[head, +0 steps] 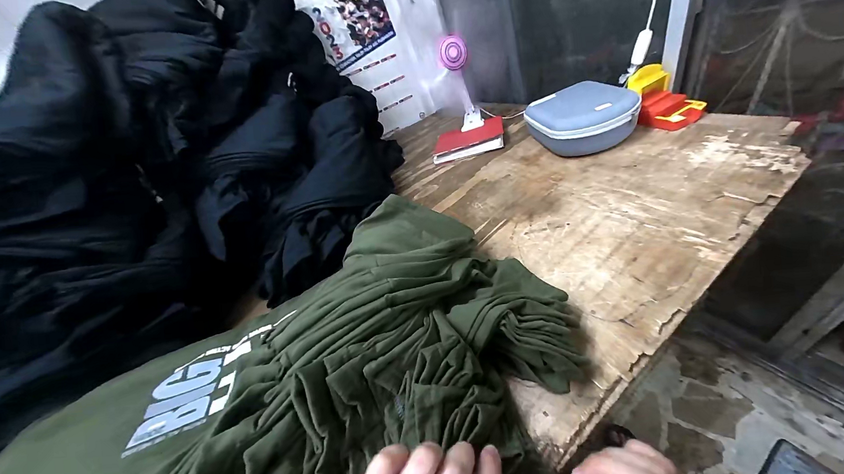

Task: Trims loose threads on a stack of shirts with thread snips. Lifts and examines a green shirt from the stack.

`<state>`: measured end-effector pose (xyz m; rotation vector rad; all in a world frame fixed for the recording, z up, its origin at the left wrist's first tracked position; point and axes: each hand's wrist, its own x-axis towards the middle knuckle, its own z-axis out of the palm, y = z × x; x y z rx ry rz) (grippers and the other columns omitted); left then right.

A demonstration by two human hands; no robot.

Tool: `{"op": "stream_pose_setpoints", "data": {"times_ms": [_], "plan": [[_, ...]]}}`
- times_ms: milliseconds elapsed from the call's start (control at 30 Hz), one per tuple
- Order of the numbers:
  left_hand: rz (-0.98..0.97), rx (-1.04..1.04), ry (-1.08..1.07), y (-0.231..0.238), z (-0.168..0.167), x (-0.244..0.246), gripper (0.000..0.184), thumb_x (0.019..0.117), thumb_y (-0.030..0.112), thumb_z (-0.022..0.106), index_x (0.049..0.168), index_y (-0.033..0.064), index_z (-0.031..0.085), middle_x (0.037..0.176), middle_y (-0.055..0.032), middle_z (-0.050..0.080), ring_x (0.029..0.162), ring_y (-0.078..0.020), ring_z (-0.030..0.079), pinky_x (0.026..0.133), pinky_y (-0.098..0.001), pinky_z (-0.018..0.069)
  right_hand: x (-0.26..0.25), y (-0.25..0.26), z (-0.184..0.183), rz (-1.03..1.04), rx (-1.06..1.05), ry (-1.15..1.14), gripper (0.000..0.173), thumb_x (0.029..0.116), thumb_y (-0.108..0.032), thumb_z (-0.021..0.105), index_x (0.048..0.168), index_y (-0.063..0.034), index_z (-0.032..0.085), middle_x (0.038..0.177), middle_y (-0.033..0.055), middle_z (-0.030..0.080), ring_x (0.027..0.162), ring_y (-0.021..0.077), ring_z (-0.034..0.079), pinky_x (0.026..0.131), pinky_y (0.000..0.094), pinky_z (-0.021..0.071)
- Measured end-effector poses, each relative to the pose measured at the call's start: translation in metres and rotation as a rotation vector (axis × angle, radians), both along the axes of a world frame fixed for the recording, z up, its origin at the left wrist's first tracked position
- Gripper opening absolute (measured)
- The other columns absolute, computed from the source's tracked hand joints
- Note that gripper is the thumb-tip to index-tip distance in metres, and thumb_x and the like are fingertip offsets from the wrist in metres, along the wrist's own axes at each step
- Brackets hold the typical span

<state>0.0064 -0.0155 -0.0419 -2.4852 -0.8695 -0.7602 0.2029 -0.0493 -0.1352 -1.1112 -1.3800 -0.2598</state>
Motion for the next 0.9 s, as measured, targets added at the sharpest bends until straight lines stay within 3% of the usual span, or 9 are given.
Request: {"op": "stream_pose_setpoints", "data": {"times_ms": [100,167,233,333,500,600,700,800,900], "plan": [[0.010,-0.235,-0.110,0.008,0.010,-0.001,0.019,0.0997,0.027,0.066,0.115,0.0213,0.076,0.097,-0.0048,0.071,0.090,-0.0235,0.063,0.083,-0.0428,0.0459,0.011,-0.001,0.012,-0.079,-0.252,0.048,0.022,0.0934,-0.035,0.055,0.103,-0.0230,0.070,0.112,0.0004,0.065,0.114,0.0157,0.057,0.103,0.0416,0.0394],[-0.017,-0.355,-0.108,0.014,0.009,0.002,0.024,0.0949,0.029,0.070,0.117,0.0223,0.076,0.090,-0.0054,0.067,0.087,-0.0250,0.061,0.080,-0.0442,0.0459,0.014,0.002,0.025,-0.023,-0.382,-0.028,0.031,0.0918,-0.035,0.062,0.115,-0.0210,0.076,0.120,0.0071,0.067,0.119,0.0264,0.056,0.100,0.0530,0.0392],[-0.013,-0.389,-0.095,0.021,0.000,0.007,0.020,0.0893,0.023,0.072,0.108,0.0224,0.079,0.082,-0.0035,0.066,0.083,-0.0246,0.062,0.076,-0.0445,0.0470,0.009,0.007,0.031,0.052,-0.434,-0.081,0.016,0.0928,-0.034,0.072,0.104,-0.0273,0.082,0.122,0.0036,0.070,0.126,0.0280,0.056,0.105,0.0589,0.0360],[0.013,-0.388,-0.218,0.030,-0.001,0.005,0.011,0.0898,0.029,0.078,0.092,0.0181,0.080,0.075,0.0002,0.067,0.077,-0.0181,0.065,0.074,-0.0385,0.0511,0.015,0.016,0.030,0.172,-0.366,0.098,0.009,0.0932,-0.029,0.075,0.087,-0.0281,0.081,0.110,-0.0038,0.070,0.122,0.0183,0.055,0.107,0.0496,0.0364],[0.075,-0.558,-0.369,0.040,0.012,-0.009,0.011,0.0840,0.028,0.082,0.091,0.0199,0.082,0.076,0.0055,0.067,0.072,-0.0038,0.062,0.065,-0.0222,0.0524,0.021,0.012,0.033,-0.015,-0.456,0.072,0.010,0.0920,-0.025,0.071,0.087,-0.0221,0.079,0.113,0.0025,0.069,0.116,0.0241,0.058,0.097,0.0495,0.0422],[0.080,-0.595,-0.333,0.044,0.016,-0.011,0.010,0.0829,0.025,0.080,0.092,0.0224,0.083,0.077,0.0074,0.067,0.071,-0.0018,0.062,0.063,-0.0214,0.0520,0.012,0.009,0.038,-0.108,-0.483,-0.032,0.012,0.0911,-0.022,0.067,0.098,-0.0188,0.077,0.115,0.0047,0.070,0.114,0.0281,0.062,0.096,0.0535,0.0444],[0.124,-0.556,-0.385,0.045,0.017,-0.007,0.011,0.0828,0.019,0.076,0.092,0.0197,0.081,0.080,0.0076,0.070,0.071,-0.0001,0.062,0.063,-0.0206,0.0523,0.005,0.009,0.040,0.141,-0.449,-0.182,0.025,0.0969,-0.032,0.070,0.118,-0.0202,0.076,0.120,0.0086,0.071,0.114,0.0293,0.066,0.097,0.0534,0.0503],[0.143,-0.462,-0.464,0.049,0.009,0.000,0.019,0.0825,0.014,0.068,0.100,0.0160,0.077,0.073,0.0090,0.065,0.060,0.0017,0.055,0.053,-0.0183,0.0472,0.012,0.008,0.045,0.336,-0.460,-0.205,0.013,0.0945,-0.009,0.070,0.099,-0.0131,0.081,0.104,0.0085,0.074,0.096,0.0211,0.071,0.084,0.0346,0.0607],[-0.011,-0.400,-0.469,0.059,-0.002,-0.003,0.024,0.0877,0.013,0.063,0.105,0.0212,0.077,0.075,0.0106,0.063,0.060,0.0039,0.050,0.053,-0.0147,0.0433,0.044,-0.013,0.079,0.343,-0.749,-0.252,0.014,0.0956,-0.005,0.065,0.094,-0.0056,0.079,0.098,0.0124,0.072,0.087,0.0247,0.072,0.076,0.0400,0.0621]]}}
